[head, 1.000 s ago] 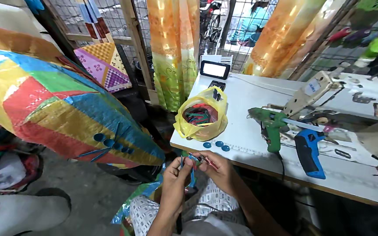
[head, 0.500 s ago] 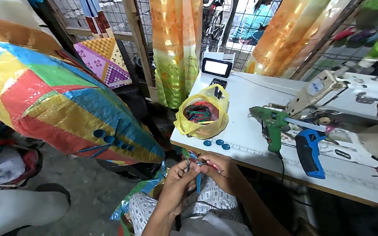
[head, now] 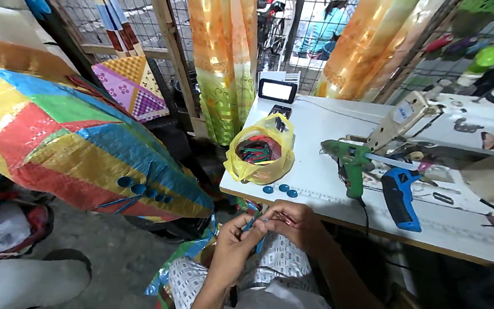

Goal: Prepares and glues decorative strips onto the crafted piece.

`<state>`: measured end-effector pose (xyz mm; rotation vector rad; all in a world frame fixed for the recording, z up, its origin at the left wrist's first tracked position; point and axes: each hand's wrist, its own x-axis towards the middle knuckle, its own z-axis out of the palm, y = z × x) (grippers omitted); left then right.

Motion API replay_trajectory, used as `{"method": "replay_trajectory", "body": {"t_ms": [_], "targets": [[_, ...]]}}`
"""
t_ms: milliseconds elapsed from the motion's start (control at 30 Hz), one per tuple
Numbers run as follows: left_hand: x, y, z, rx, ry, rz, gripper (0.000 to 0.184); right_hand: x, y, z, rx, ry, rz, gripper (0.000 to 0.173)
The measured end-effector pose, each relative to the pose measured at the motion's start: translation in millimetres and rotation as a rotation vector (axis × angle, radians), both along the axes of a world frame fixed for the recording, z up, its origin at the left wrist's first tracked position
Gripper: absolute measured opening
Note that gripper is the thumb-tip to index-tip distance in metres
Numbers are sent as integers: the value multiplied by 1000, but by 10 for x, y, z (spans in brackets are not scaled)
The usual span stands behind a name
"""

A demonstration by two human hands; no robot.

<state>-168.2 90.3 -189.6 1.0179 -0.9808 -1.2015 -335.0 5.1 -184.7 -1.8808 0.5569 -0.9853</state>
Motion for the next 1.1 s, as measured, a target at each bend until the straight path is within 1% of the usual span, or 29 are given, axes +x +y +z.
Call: {"method": "replay_trajectory", "body": {"t_ms": [33, 133, 200, 267, 333, 367, 400, 433, 467, 533, 600, 700, 800, 1100], "targets": [[1, 0, -18, 23, 57, -17, 5, 7, 5, 7, 7, 6, 6, 21], [26, 21, -66, 53, 190, -100, 3, 6, 12, 30, 21, -11, 34, 23], [65, 39, -89, 35, 196, -192, 10, 0, -5, 25, 66, -86, 68, 24], [113, 41, -141, 1, 191, -333, 17, 10, -29, 0, 132, -181, 112, 22], [119, 31, -187, -26, 251, -444, 19, 30, -40, -11, 185, -214, 137, 20], [111, 32, -192, -20, 286, -444, 18, 47, -39, -18, 208, -217, 128, 17], [96, 37, -179, -3, 312, -394, 15, 64, -39, -29, 225, -213, 99, 15], [82, 40, -157, 13, 307, -304, 11, 80, -48, -49, 219, -198, 53, 15], [72, 41, -129, 23, 278, -200, 10, 95, -66, -81, 182, -173, -2, 19], [62, 36, -70, 32, 200, -29, 11, 106, -115, -184, 91, -115, -93, 34], [58, 37, -48, 34, 148, 35, 13, 98, -128, -254, 23, -57, -136, 44], [34, 41, -54, 36, 138, 34, 13, 101, -88, -319, -97, -19, -139, 50], [11, 26, -61, 38, 140, 19, 12, 142, -79, -344, -231, -47, -147, 49], [-7, 40, -74, 45, 177, -82, 11, 188, -55, -299, -304, -39, -199, 46]]}}
